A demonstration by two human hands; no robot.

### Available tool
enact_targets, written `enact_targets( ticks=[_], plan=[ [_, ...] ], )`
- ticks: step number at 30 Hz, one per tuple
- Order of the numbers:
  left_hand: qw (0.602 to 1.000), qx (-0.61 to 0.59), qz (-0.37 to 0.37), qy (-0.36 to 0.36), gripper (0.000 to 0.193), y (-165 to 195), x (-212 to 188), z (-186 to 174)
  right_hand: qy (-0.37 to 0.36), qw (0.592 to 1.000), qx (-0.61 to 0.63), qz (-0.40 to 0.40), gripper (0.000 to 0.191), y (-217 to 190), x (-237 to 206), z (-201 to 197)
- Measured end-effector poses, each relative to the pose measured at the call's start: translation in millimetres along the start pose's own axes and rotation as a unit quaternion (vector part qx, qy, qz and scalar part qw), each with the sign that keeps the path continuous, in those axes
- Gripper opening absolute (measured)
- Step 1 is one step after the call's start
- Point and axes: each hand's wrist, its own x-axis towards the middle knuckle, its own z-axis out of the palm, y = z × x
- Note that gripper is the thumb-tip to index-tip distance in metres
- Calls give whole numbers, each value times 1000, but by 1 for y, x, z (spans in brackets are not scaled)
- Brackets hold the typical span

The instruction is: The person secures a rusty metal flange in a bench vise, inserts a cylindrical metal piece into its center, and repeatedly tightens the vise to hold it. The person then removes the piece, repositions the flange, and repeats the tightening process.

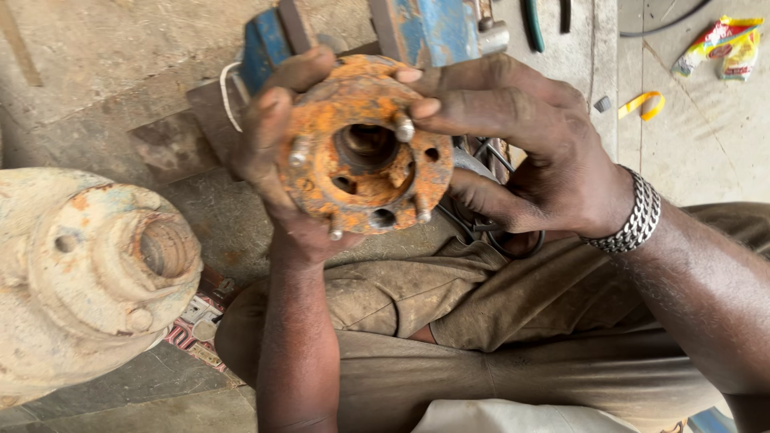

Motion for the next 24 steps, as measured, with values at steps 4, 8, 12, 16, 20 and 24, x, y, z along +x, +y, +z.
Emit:
enact_targets(
  ticks=[4, 8, 12, 16, 20, 24],
  plan=[
    [1000, 6, -4, -28, 108, 11, 7, -2, 8, 1000, -17, -21, 55, -4, 7, 5],
    [997, 18, -3, -81, 117, 31, 12, -8, 2, 999, -9, -32, 56, -11, 16, 4],
    [987, 145, 8, -64, 124, 43, 14, -9, -17, 999, 32, -22, 52, -11, 15, -6],
    [973, 225, 16, -48, 123, 52, 15, -8, 104, 988, 82, 83, 40, 2, 5, -29],
    [954, 292, 46, -48, 120, 62, 19, -10, 155, 967, -37, 199, 38, 30, 0, -55],
    [939, 336, 61, -47, 119, 70, 20, -9, 27, 908, -213, 360, 19, 63, -3, -51]
  ],
)
